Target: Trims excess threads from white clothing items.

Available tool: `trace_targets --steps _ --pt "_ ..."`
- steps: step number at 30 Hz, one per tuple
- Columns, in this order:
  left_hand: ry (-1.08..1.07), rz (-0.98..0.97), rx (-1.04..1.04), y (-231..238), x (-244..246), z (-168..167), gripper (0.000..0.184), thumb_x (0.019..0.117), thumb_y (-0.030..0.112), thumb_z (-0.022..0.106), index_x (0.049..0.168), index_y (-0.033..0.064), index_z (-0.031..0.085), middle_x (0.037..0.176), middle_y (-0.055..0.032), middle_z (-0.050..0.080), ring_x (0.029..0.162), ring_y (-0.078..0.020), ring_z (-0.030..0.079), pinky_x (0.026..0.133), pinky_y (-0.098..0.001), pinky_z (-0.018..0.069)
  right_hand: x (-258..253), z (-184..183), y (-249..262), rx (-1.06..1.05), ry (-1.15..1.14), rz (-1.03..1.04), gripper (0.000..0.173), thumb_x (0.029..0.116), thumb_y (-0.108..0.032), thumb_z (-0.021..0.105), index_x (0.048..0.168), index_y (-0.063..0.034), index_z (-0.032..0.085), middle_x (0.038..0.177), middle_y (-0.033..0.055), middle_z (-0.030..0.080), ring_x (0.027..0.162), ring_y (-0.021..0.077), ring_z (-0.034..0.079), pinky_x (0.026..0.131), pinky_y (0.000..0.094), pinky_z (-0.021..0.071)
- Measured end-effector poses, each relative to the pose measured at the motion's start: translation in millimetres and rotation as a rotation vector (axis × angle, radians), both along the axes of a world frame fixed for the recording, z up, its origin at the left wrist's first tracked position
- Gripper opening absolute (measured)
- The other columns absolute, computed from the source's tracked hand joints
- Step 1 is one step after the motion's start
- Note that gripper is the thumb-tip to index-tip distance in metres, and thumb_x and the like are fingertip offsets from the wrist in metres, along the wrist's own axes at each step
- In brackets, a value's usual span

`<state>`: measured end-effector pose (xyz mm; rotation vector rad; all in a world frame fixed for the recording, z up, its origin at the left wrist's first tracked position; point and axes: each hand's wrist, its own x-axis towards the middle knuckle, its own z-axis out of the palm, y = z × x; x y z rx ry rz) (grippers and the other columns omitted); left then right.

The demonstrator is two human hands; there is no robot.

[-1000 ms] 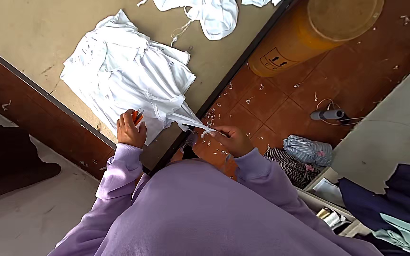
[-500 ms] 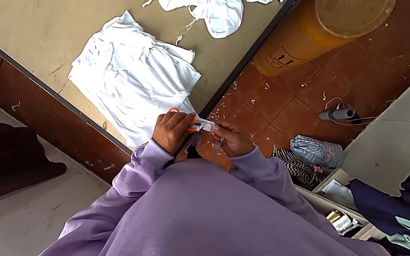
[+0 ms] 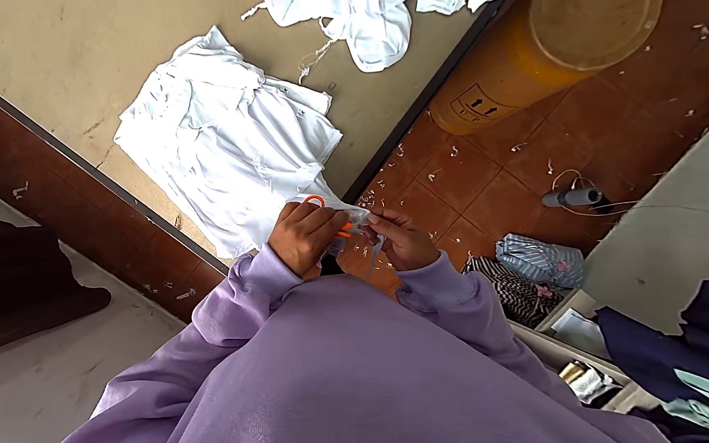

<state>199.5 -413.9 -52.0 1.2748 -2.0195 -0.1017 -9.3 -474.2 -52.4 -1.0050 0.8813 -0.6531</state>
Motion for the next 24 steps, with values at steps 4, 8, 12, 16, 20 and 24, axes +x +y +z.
trace_targets --steps 4,8,12,16,20,24 --pt "0.036 -0.046 0.046 6.8 -5.9 1.9 0.02 0.0975 0.012 0.062 0.109 0.0041 0.077 0.1 -0.013 0.076 0.094 -0.0297 0.071 0.084 -0.0457 0.0538 -6.4 1.2 -3.6 0.01 0.015 -0.031 0.025 0.1005 -0.004 0.048 0.099 -0.0102 0.072 0.084 -0.0081 0.072 0.07 -0.0017 0.063 0.067 0.0161 0.0531" --pt "0.176 0.013 0.136 -6.4 -3.6 6.5 0.035 0.0817 0.01 0.07 0.113 -0.0044 0.072 0.093 -0.0185 0.072 0.088 -0.0344 0.07 0.076 -0.0489 0.0555 -8.9 5.0 -3.0 -0.029 0.004 0.011 0.025 0.0991 -0.003 0.048 0.097 -0.0129 0.071 0.083 -0.0101 0.071 0.07 -0.003 0.062 0.067 0.015 0.0526" --pt "0.076 0.077 0.139 -15.6 -4.1 9.9 0.038 0.0859 0.021 0.077 0.116 -0.0016 0.071 0.098 -0.0172 0.072 0.093 -0.0364 0.068 0.076 -0.0496 0.0534 -6.4 5.8 -0.2 -0.056 -0.025 0.021 0.025 0.0988 -0.003 0.049 0.097 -0.0126 0.072 0.083 -0.0096 0.071 0.07 -0.0023 0.063 0.068 0.0157 0.0534" --pt "-0.055 0.11 0.049 -16.6 1.4 6.1 0.021 0.0946 0.017 0.067 0.109 0.0041 0.076 0.098 -0.0128 0.076 0.087 -0.032 0.07 0.074 -0.0459 0.0512 -6.4 6.4 1.9 -0.088 -0.03 0.013 0.024 0.0985 -0.003 0.05 0.097 -0.0122 0.072 0.082 -0.01 0.071 0.069 -0.0026 0.062 0.067 0.0155 0.0525" --pt "-0.088 0.103 -0.002 -14.4 -0.1 5.1 0.019 0.0964 0.014 0.066 0.109 0.0055 0.077 0.098 -0.0113 0.077 0.087 -0.0299 0.071 0.074 -0.0436 0.0518 -5.2 8.8 2.8 -0.11 -0.012 0.023 0.025 0.0986 -0.002 0.05 0.098 -0.013 0.072 0.082 -0.0117 0.071 0.07 -0.0037 0.062 0.068 0.0153 0.0528" --pt "-0.097 0.082 -0.005 -14.8 -3.5 5.4 0.021 0.0964 0.015 0.066 0.111 0.0049 0.077 0.098 -0.0114 0.077 0.088 -0.0301 0.071 0.077 -0.0441 0.0522 -2.9 10.2 2.1 -0.175 0.017 0.052 0.023 0.0976 -0.001 0.05 0.098 -0.0104 0.072 0.081 -0.012 0.069 0.069 -0.005 0.06 0.067 0.014 0.0506"
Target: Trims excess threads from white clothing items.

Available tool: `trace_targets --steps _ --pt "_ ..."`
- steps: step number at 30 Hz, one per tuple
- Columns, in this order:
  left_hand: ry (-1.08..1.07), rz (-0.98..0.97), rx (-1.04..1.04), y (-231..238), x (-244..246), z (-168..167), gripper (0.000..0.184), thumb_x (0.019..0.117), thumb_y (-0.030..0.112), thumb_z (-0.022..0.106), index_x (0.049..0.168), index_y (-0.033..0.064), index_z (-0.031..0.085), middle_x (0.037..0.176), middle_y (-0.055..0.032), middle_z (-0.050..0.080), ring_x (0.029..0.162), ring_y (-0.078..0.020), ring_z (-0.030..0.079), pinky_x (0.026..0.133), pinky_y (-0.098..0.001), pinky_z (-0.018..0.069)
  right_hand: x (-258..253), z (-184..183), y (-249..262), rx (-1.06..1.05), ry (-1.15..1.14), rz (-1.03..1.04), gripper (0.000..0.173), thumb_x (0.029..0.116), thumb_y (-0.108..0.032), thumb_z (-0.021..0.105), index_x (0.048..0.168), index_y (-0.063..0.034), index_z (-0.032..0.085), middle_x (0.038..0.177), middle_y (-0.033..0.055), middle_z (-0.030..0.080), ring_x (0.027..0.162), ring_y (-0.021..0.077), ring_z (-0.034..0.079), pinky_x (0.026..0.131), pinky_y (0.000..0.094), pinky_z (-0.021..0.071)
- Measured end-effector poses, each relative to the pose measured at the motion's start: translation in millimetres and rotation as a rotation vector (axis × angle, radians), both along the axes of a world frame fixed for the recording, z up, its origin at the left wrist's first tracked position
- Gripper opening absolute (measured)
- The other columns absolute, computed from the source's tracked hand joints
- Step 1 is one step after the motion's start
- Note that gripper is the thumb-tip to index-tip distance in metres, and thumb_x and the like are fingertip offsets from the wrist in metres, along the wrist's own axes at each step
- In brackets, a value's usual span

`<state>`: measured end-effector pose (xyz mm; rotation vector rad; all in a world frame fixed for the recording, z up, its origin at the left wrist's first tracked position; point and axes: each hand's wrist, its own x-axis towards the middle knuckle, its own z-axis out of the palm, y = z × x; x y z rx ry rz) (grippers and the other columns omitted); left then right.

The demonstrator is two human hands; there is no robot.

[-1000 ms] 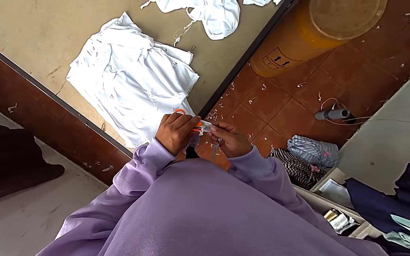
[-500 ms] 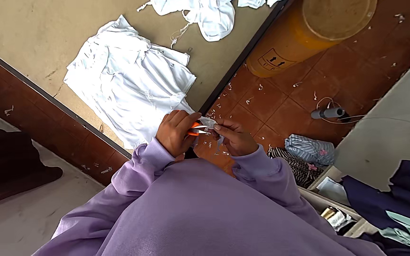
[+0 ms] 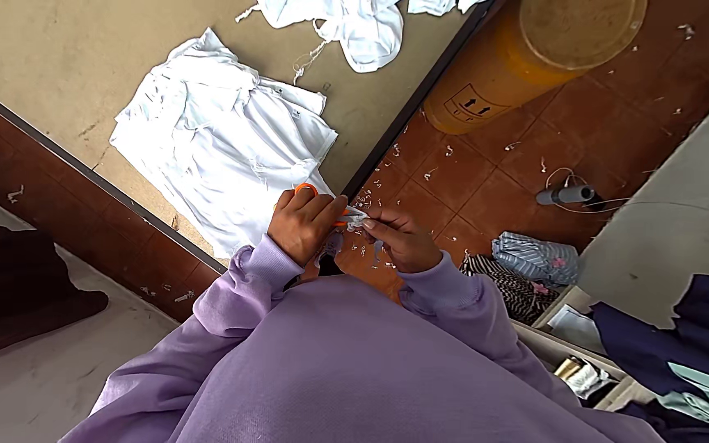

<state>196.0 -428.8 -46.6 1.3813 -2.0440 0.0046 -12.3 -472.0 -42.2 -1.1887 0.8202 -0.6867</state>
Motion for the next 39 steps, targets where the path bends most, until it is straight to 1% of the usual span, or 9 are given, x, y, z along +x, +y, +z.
trace_targets --steps 12,16,20,24,28,30,32,34,39 --pt "0.112 -0.12 -0.028 5.6 -1.4 3.7 0.02 0.097 0.016 0.062 0.103 0.0025 0.075 0.092 -0.0128 0.076 0.084 -0.0291 0.07 0.079 -0.0432 0.052 2.0 3.5 -1.2 0.042 0.064 -0.032 0.023 0.0988 -0.003 0.05 0.103 -0.0082 0.072 0.084 -0.0108 0.07 0.073 -0.0043 0.062 0.07 0.0159 0.0526" --pt "0.353 -0.13 0.271 1.7 -6.6 8.3 0.053 0.0771 0.005 0.073 0.127 -0.0089 0.066 0.077 -0.0154 0.069 0.07 -0.0312 0.068 0.069 -0.0485 0.0569 -1.9 6.4 -2.7 -0.025 0.063 0.063 0.025 0.094 0.002 0.053 0.111 0.0004 0.071 0.093 -0.004 0.074 0.079 -0.0008 0.067 0.076 0.0188 0.0573" --pt "0.432 -0.105 0.384 -9.4 5.4 4.5 0.013 0.0878 0.008 0.073 0.092 -0.0042 0.074 0.082 -0.017 0.073 0.076 -0.0285 0.072 0.072 -0.0452 0.0583 -5.4 8.0 -5.7 -0.06 0.063 0.064 0.019 0.0938 0.003 0.056 0.112 -0.0045 0.059 0.091 -0.0042 0.073 0.071 0.0011 0.067 0.066 0.0182 0.0577" --pt "0.405 0.089 0.419 -18.1 28.7 7.6 0.016 0.0921 0.012 0.07 0.095 -0.0031 0.074 0.079 -0.015 0.071 0.068 -0.0244 0.067 0.066 -0.0447 0.0549 -19.0 4.1 -4.9 -0.004 0.046 0.042 0.016 0.0978 0.002 0.05 0.108 -0.0097 0.053 0.097 -0.0022 0.076 0.075 0.006 0.072 0.069 0.0224 0.0603" --pt "0.279 0.23 0.454 -21.0 41.5 8.1 0.018 0.0932 0.015 0.068 0.093 -0.0021 0.074 0.081 -0.0179 0.072 0.074 -0.0329 0.07 0.069 -0.0532 0.0546 -19.9 0.3 0.4 0.061 0.008 -0.007 0.017 0.0993 0.002 0.046 0.109 -0.011 0.051 0.1 0.0014 0.077 0.08 0.0123 0.076 0.073 0.0276 0.0631" --pt "0.238 0.281 0.48 -19.7 41.7 8.2 0.018 0.0915 0.013 0.069 0.099 -0.0031 0.074 0.088 -0.0207 0.074 0.083 -0.0384 0.072 0.075 -0.0576 0.0555 -17.4 0.3 2.2 0.105 0.011 -0.015 0.017 0.0988 0.004 0.045 0.106 -0.0109 0.05 0.102 0.0028 0.077 0.081 0.0141 0.076 0.074 0.0297 0.0638" --pt "0.248 0.3 0.549 -16.2 38.1 11.0 0.034 0.0895 0.012 0.073 0.12 -0.0037 0.07 0.1 -0.0233 0.074 0.093 -0.0423 0.072 0.084 -0.06 0.0558 -14.5 1.9 3.2 0.162 0.017 0.001 0.017 0.0988 0.003 0.043 0.102 -0.0092 0.054 0.104 0.0026 0.074 0.083 0.013 0.075 0.075 0.0308 0.0644" --pt "0.294 0.24 0.604 -9.7 32.9 15.9 0.053 0.0891 0.02 0.077 0.132 -0.006 0.059 0.097 -0.0245 0.071 0.088 -0.0423 0.07 0.082 -0.0588 0.0554 -9.8 6.4 3.3 0.229 0.001 0.005 0.024 0.0996 0.003 0.042 0.097 -0.0072 0.063 0.1 0.0021 0.074 0.085 0.0125 0.075 0.077 0.0311 0.0645" --pt "0.363 -0.128 0.662 12.5 21.5 27.0 0.037 0.0924 0.029 0.072 0.108 -0.0048 0.069 0.086 -0.0165 0.07 0.076 -0.0291 0.069 0.071 -0.0502 0.0577 -4.5 0.2 0.0 0.155 0.045 -0.034 0.027 0.0962 0.006 0.051 0.111 -0.0019 0.072 0.105 0.0007 0.075 0.089 0.0054 0.07 0.083 0.024 0.0589"
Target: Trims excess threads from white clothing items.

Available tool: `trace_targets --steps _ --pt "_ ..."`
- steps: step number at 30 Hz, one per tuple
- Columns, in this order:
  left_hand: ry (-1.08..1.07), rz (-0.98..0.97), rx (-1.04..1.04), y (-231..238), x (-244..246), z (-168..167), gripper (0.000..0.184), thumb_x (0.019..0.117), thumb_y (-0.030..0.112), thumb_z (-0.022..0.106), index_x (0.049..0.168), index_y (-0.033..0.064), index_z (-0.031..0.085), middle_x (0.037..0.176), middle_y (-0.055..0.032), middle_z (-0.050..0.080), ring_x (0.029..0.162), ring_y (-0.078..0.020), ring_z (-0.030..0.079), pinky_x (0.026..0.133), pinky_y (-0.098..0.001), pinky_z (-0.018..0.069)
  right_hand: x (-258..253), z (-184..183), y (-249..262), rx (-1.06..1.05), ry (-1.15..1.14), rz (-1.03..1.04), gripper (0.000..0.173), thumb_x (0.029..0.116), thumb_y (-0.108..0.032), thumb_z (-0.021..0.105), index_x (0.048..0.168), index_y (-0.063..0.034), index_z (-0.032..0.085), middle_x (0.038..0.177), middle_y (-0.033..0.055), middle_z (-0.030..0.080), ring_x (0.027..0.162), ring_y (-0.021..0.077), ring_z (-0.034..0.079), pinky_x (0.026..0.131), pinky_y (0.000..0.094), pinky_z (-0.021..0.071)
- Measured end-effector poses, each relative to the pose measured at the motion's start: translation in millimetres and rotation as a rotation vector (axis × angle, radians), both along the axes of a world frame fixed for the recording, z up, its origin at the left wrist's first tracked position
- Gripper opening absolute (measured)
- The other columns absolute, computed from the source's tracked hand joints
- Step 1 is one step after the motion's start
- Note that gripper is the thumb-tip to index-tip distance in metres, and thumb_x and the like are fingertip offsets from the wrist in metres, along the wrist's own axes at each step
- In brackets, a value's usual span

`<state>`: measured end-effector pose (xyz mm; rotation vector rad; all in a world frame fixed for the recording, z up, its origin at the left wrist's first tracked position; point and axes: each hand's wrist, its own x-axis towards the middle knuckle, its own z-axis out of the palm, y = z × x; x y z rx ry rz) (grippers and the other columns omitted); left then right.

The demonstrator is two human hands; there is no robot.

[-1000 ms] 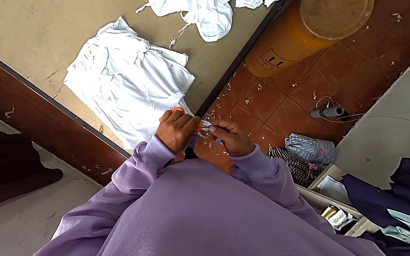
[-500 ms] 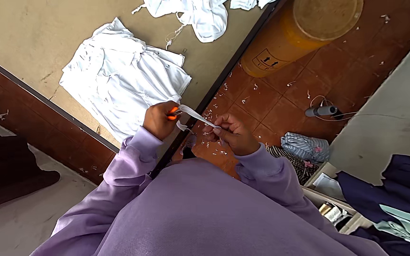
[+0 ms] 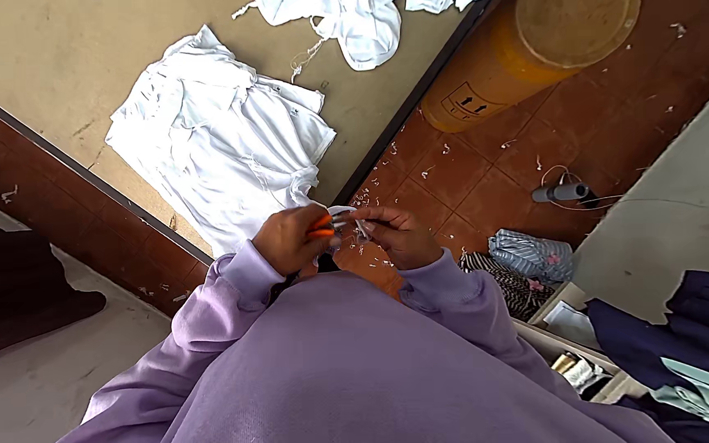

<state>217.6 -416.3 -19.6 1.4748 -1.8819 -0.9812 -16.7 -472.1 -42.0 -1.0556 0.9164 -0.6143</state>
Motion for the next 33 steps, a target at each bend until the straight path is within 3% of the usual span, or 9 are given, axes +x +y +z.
trace_targets --steps 4,8,13,18,21,27,31,33 --pt "-0.031 -0.071 0.07 7.4 -9.3 -4.6 0.038 0.0965 0.032 0.069 0.111 -0.0036 0.071 0.092 -0.018 0.073 0.084 -0.032 0.072 0.078 -0.0534 0.0584 2.3 -3.2 -1.0 -0.111 0.031 -0.019 0.027 0.0876 0.009 0.063 0.111 -0.0002 0.072 0.103 0.0005 0.075 0.085 0.003 0.069 0.08 0.0213 0.0583" --pt "-0.073 -0.049 0.038 5.3 -13.0 -6.8 0.039 0.102 0.033 0.06 0.108 -0.0037 0.073 0.092 -0.0186 0.073 0.089 -0.0332 0.072 0.083 -0.0524 0.0578 3.0 0.8 -3.4 -0.257 0.035 0.056 0.034 0.0845 0.006 0.065 0.119 0.0033 0.069 0.103 0.0028 0.072 0.081 0.0023 0.066 0.076 0.0196 0.0574" --pt "-0.088 -0.072 -0.035 0.6 -20.0 -7.3 0.038 0.1056 0.03 0.054 0.107 -0.004 0.072 0.09 -0.0183 0.073 0.083 -0.0329 0.074 0.075 -0.0516 0.0595 5.0 3.8 -2.9 -0.33 0.076 0.152 0.039 0.0861 0.0 0.069 0.125 0.0038 0.066 0.114 0.0059 0.071 0.082 0.001 0.066 0.075 0.0177 0.0566" --pt "-0.123 -0.063 -0.116 -0.4 -25.8 -16.9 0.038 0.1057 0.031 0.053 0.098 -0.0005 0.072 0.077 -0.0151 0.07 0.07 -0.0326 0.072 0.06 -0.0508 0.0572 6.7 4.1 -2.7 -0.329 0.02 0.152 0.042 0.0852 0.001 0.07 0.127 0.0053 0.065 0.116 0.0056 0.071 0.084 0.001 0.066 0.077 0.0181 0.0575" --pt "-0.095 -0.03 -0.166 2.1 -23.7 -25.4 0.039 0.105 0.031 0.053 0.098 -0.0005 0.074 0.077 -0.014 0.071 0.069 -0.0307 0.072 0.059 -0.05 0.0572 5.0 3.9 -4.2 -0.33 0.02 0.159 0.046 0.0842 0.004 0.07 0.13 0.0048 0.064 0.125 0.0073 0.068 0.079 -0.0008 0.064 0.072 0.0164 0.0562" --pt "-0.044 -0.028 -0.124 4.3 -21.7 -22.6 0.042 0.1072 0.029 0.047 0.105 -0.0031 0.073 0.085 -0.0166 0.074 0.077 -0.0319 0.074 0.067 -0.0509 0.0591 5.4 3.8 -6.2 -0.363 0.026 0.208 0.048 0.0844 0.002 0.069 0.132 0.0059 0.063 0.128 0.0094 0.067 0.08 0.0008 0.066 0.073 0.0179 0.0573" --pt "-0.064 -0.029 -0.188 0.7 -24.0 -23.8 0.036 0.1041 0.029 0.054 0.093 -0.0006 0.071 0.073 -0.0134 0.068 0.064 -0.0301 0.07 0.055 -0.0482 0.0551 10.6 4.4 -5.5 -0.332 -0.034 0.225 0.051 0.0848 0.002 0.072 0.134 0.0075 0.061 0.131 0.0108 0.066 0.087 0.0032 0.069 0.079 0.0201 0.0591" --pt "-0.037 -0.021 -0.184 1.2 -20.1 -22.8 0.036 0.1038 0.03 0.055 0.097 -0.0005 0.074 0.077 -0.0132 0.071 0.067 -0.0292 0.071 0.057 -0.0487 0.056 5.0 7.3 -6.1 -0.312 -0.004 0.278 0.052 0.0855 0.0 0.071 0.135 0.006 0.06 0.13 0.0088 0.067 0.085 0.0007 0.067 0.077 0.0178 0.0575"
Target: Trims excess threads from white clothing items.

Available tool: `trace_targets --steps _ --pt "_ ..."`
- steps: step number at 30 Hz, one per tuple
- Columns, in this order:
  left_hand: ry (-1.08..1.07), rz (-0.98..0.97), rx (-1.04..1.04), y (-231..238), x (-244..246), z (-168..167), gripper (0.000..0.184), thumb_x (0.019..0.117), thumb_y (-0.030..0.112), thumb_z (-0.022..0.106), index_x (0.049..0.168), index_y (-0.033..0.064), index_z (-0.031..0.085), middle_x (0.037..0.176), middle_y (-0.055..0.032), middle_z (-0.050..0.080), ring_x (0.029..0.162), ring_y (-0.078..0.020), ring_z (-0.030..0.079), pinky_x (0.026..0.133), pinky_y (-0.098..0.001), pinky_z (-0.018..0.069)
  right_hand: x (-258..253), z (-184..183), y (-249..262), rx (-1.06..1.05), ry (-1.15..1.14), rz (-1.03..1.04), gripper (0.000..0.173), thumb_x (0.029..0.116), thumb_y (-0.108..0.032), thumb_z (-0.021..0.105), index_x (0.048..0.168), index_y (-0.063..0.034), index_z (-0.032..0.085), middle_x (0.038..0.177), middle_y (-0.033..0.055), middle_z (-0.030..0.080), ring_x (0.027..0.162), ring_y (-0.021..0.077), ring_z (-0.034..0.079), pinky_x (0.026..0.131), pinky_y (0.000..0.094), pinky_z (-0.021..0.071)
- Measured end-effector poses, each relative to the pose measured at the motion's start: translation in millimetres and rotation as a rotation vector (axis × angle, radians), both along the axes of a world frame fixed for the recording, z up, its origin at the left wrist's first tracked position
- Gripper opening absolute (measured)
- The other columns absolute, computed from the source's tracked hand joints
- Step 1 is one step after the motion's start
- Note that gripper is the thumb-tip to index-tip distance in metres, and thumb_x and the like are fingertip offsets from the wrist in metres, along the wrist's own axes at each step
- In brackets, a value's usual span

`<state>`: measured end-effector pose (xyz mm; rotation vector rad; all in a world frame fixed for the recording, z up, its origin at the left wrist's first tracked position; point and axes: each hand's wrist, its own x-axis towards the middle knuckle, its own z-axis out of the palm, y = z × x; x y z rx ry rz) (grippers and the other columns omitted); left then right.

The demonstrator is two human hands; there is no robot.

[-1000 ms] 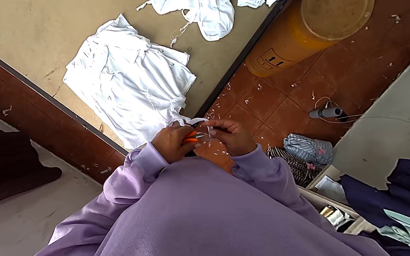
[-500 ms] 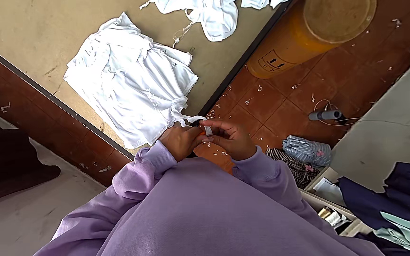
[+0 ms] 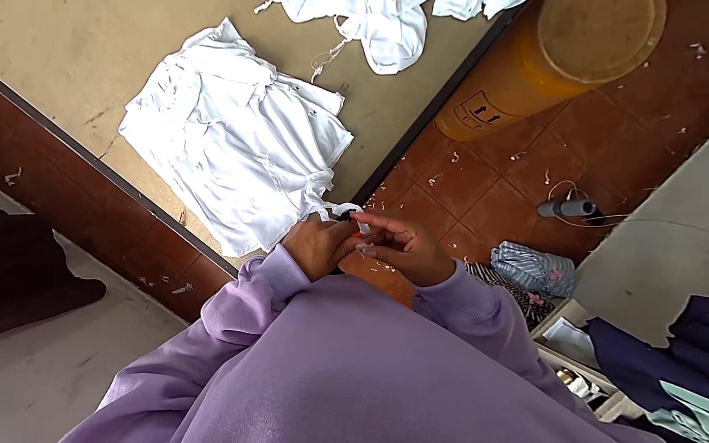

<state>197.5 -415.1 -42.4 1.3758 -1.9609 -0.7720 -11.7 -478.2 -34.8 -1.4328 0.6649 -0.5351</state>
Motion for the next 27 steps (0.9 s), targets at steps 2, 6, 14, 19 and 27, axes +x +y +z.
trace_targets --steps 2,6,14,19,27 --pt "0.045 0.015 0.046 2.0 10.9 -2.7 0.039 0.1035 0.033 0.055 0.1 -0.0008 0.074 0.082 -0.0138 0.073 0.07 -0.0284 0.072 0.061 -0.0503 0.057 -17.2 1.3 -1.9 -0.027 0.167 0.088 0.044 0.0854 -0.003 0.067 0.129 0.0023 0.065 0.115 0.0045 0.07 0.078 -0.0005 0.062 0.071 0.0175 0.0546" --pt "0.004 0.156 0.225 -0.3 51.1 -10.0 0.045 0.0934 0.038 0.071 0.105 -0.0056 0.07 0.084 -0.0182 0.07 0.072 -0.0321 0.069 0.067 -0.0538 0.0566 -51.5 -8.2 -12.0 -0.111 1.024 0.542 0.027 0.0951 0.0 0.067 0.122 -0.0002 0.071 0.12 0.0218 0.069 0.102 0.0381 0.068 0.093 0.0558 0.053" --pt "-0.334 0.426 0.554 -69.2 115.6 -15.9 0.041 0.0972 0.013 0.068 0.137 0.0062 0.064 0.139 -0.0235 0.057 0.116 -0.0432 0.064 0.095 -0.0636 0.0514 -1.5 -11.2 -5.9 -0.211 0.716 0.343 0.035 0.1003 -0.009 0.062 0.134 0.0028 0.062 0.122 0.0219 0.069 0.107 0.035 0.07 0.095 0.0546 0.0542" --pt "-0.357 0.329 0.319 -55.7 105.5 -10.5 0.015 0.0928 0.006 0.066 0.099 -0.0074 0.07 0.121 -0.0238 0.066 0.099 -0.0421 0.07 0.08 -0.0617 0.0563 42.6 -11.7 -5.4 0.024 0.289 0.156 0.058 0.1042 -0.022 0.048 0.156 0.0008 0.033 0.12 0.0163 0.071 0.099 0.0194 0.073 0.088 0.036 0.0602" --pt "-0.145 0.092 -0.305 26.6 37.6 20.6 0.014 0.0905 0.012 0.065 0.084 0.0017 0.072 0.088 -0.0155 0.072 0.076 -0.0289 0.071 0.06 -0.0424 0.0557 75.9 -3.4 3.0 0.318 -0.093 -0.114 0.026 0.1053 -0.013 0.048 0.115 -0.0056 0.071 0.098 -0.005 0.075 0.084 0.0033 0.071 0.077 0.024 0.0607"
